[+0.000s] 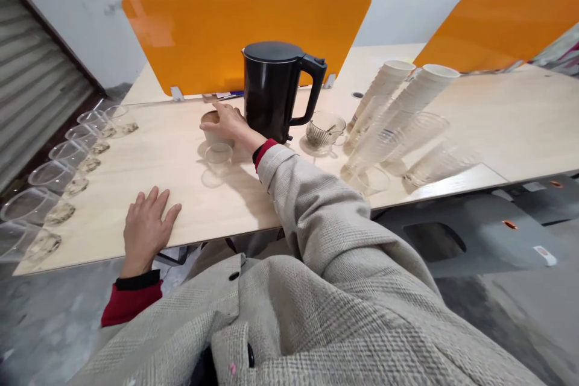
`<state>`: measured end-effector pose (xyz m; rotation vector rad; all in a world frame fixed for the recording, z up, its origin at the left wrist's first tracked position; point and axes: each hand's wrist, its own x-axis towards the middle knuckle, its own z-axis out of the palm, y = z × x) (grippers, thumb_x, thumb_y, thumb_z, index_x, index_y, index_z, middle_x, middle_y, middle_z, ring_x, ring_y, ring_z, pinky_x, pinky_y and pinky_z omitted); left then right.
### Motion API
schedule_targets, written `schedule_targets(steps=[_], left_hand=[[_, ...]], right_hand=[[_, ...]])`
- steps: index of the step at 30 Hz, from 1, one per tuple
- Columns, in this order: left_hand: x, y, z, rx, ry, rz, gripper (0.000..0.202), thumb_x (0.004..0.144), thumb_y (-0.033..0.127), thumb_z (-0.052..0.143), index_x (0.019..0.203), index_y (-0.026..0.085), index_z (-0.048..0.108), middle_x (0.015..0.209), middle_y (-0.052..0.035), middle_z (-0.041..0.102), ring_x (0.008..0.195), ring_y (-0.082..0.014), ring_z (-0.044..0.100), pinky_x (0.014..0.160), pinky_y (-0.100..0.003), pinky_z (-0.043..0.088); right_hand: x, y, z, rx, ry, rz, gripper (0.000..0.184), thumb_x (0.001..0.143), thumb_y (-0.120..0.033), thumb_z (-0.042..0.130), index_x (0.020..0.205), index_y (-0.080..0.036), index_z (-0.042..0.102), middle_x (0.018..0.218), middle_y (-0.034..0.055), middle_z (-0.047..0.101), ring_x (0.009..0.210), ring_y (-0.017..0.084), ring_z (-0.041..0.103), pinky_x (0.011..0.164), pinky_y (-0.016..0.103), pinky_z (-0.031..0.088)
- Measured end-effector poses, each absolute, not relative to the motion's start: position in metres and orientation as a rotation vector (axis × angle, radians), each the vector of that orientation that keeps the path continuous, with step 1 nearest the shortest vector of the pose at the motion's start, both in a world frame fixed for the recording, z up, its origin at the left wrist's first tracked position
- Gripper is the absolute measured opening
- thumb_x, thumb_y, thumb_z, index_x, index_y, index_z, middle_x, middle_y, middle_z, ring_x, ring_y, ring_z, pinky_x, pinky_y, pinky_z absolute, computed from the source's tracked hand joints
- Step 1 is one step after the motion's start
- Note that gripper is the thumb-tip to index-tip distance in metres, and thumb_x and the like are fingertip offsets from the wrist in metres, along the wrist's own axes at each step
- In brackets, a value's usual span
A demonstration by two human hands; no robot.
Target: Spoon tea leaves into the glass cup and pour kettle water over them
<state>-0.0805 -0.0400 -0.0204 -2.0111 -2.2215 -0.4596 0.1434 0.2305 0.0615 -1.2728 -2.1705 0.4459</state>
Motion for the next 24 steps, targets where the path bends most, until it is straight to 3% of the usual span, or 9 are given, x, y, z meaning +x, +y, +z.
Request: schedule_targets(steps=[5,10,18,24], left_hand=[[-0.081,-0.041,-0.023,-2.013,-2.221,-0.493,0.063,0.108,0.054,0.043,0.153,0.015,0.066,0.168,-0.0201,0.055,0.162,-0.0482,0.039,0.129,-0.068,0.035],[-0.081,-0.041,-0.025,-2.010,-2.223,-0.570,0.060,0.107,0.053,0.048,0.151,0.017,0.067,0.167,-0.0187,0.056,0.162,-0.0472,0.040,0.129,-0.069,0.034],[-0.080,-0.042,-0.024,-2.009,-2.250,-0.570,0.059,0.107,0.054,0.048,0.151,0.019,0.067,0.169,-0.0167,0.055,0.163,-0.0456,0.039,0.131,-0.066,0.033],[-0.081,-0.042,-0.025,-2.024,-2.222,-0.801,0.064,0.108,0.058,0.047,0.157,0.019,0.060,0.173,-0.0173,0.050,0.167,-0.0424,0.034,0.134,-0.064,0.030]], right_hand=[[0.137,0.246,0.057,-1.314,-2.272,0.456,0.085,0.076,-0.052,0.089,0.150,-0.018,0.064,0.151,0.0191,0.065,0.135,0.036,0.064,0.117,0.050,0.052],[0.136,0.249,0.050,-1.295,-2.173,0.351,0.069,0.076,-0.046,0.088,0.138,-0.019,0.070,0.136,0.0173,0.071,0.124,0.036,0.068,0.109,0.051,0.057],[0.168,0.241,0.092,-1.088,-2.076,0.160,0.076,0.086,-0.056,0.084,0.150,-0.021,0.061,0.139,0.0151,0.063,0.138,0.041,0.060,0.123,0.062,0.048],[0.212,0.138,0.132,-0.852,-2.077,0.044,0.076,0.096,-0.064,0.072,0.158,-0.022,0.055,0.141,0.0106,0.058,0.142,0.041,0.058,0.124,0.066,0.042]])
